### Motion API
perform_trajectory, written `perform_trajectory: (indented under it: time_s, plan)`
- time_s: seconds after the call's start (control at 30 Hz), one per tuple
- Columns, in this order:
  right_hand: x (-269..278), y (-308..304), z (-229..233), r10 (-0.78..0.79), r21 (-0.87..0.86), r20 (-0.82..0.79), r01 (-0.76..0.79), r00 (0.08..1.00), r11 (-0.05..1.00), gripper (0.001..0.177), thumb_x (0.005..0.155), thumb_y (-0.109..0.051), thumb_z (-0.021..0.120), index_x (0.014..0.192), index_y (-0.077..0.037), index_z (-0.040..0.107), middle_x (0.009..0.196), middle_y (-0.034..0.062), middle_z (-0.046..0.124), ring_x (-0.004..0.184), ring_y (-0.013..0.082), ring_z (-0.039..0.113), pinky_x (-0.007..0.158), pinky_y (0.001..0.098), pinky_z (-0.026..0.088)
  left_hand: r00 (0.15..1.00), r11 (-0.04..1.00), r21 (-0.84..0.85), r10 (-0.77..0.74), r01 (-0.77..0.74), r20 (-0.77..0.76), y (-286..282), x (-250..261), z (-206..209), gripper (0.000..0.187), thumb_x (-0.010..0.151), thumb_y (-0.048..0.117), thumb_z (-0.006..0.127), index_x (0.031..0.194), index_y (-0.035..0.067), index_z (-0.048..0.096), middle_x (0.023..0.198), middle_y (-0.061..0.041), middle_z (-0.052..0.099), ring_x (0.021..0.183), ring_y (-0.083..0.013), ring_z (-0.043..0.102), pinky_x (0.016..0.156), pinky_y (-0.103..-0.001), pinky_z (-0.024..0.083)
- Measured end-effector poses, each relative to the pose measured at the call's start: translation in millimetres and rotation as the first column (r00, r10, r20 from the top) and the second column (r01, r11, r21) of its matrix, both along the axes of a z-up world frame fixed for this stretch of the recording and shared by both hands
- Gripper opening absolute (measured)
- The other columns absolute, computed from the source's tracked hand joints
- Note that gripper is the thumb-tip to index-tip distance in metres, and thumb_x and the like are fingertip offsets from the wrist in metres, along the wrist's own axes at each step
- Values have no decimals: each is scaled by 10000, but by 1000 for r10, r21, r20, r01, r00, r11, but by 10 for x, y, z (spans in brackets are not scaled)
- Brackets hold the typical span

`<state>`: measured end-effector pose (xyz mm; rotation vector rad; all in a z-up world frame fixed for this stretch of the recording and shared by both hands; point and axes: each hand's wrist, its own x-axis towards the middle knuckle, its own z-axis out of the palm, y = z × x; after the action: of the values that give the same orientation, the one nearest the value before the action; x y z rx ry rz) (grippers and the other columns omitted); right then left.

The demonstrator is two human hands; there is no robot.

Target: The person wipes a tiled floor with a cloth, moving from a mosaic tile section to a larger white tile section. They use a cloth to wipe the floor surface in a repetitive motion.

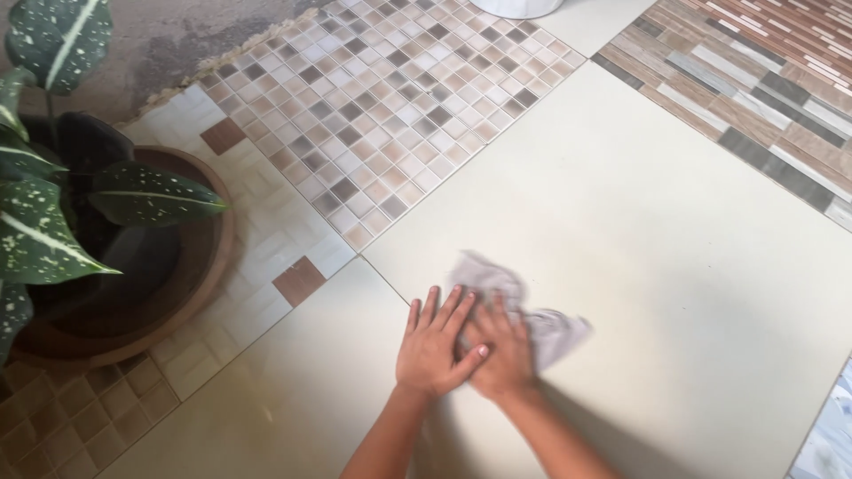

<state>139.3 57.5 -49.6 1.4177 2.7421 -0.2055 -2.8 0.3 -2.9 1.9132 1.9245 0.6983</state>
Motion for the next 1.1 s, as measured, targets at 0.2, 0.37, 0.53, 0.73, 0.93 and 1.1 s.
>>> perform_trajectory:
  time_s: [0.2,0.37,0.53,0.73,0.93,1.1]
  plan:
    - [374,446,312,8,-73,160,4,987,997,693,924,-639,487,1547,-371,343,1700,-42,152,1558,346,71,1106,807,59,987,989,-136,-73,53,-144,24,32,29,766,914,663,473,1583,307,364,1673,-35,303,1550,-399,157,1222,-615,63]
    - [1646,1362,58,-376,86,118,368,919,926,764,870,-758,436,1557,-458,292,1688,-64,173,1550,407,70,1082,821,78,948,916,-400,-111,-19,-298,123,142,254,754,887,694,397,1569,396,278,1687,53,145,1560,-309,21,1240,-561,-8]
    - [3533,1483,-398,-499,256,-25,488,866,834,888,901,-815,397,1592,-258,399,1674,115,323,1544,418,225,1256,583,187,936,869,-492,-124,-57,-328,182,185,342,755,883,681,415,1571,410,258,1691,74,112,1565,-273,-13,1252,-548,-16]
    - [4352,1406,-587,-883,99,-90,886,460,452,844,924,-742,363,1610,-251,355,1665,181,278,1541,429,182,1183,587,183,955,892,-447,-78,-61,-287,186,168,370,743,856,652,490,1539,399,343,1667,75,199,1561,-270,45,1252,-561,13]
    - [3325,2454,-728,-672,248,-31,657,740,712,851,1002,-735,327,1599,-135,408,1671,126,364,1574,325,257,1285,527,88,975,952,-299,2,-70,-223,164,137,251,706,825,612,568,1484,381,461,1619,53,332,1537,-293,163,1231,-571,72]
    - [1334,2097,-409,-203,80,-20,204,979,976,891,883,-649,587,1593,-150,385,1650,204,279,1542,419,159,1222,550,46,983,990,-109,65,-85,-174,132,85,108,717,826,545,609,1475,270,481,1581,26,444,1508,-311,274,1214,-566,134]
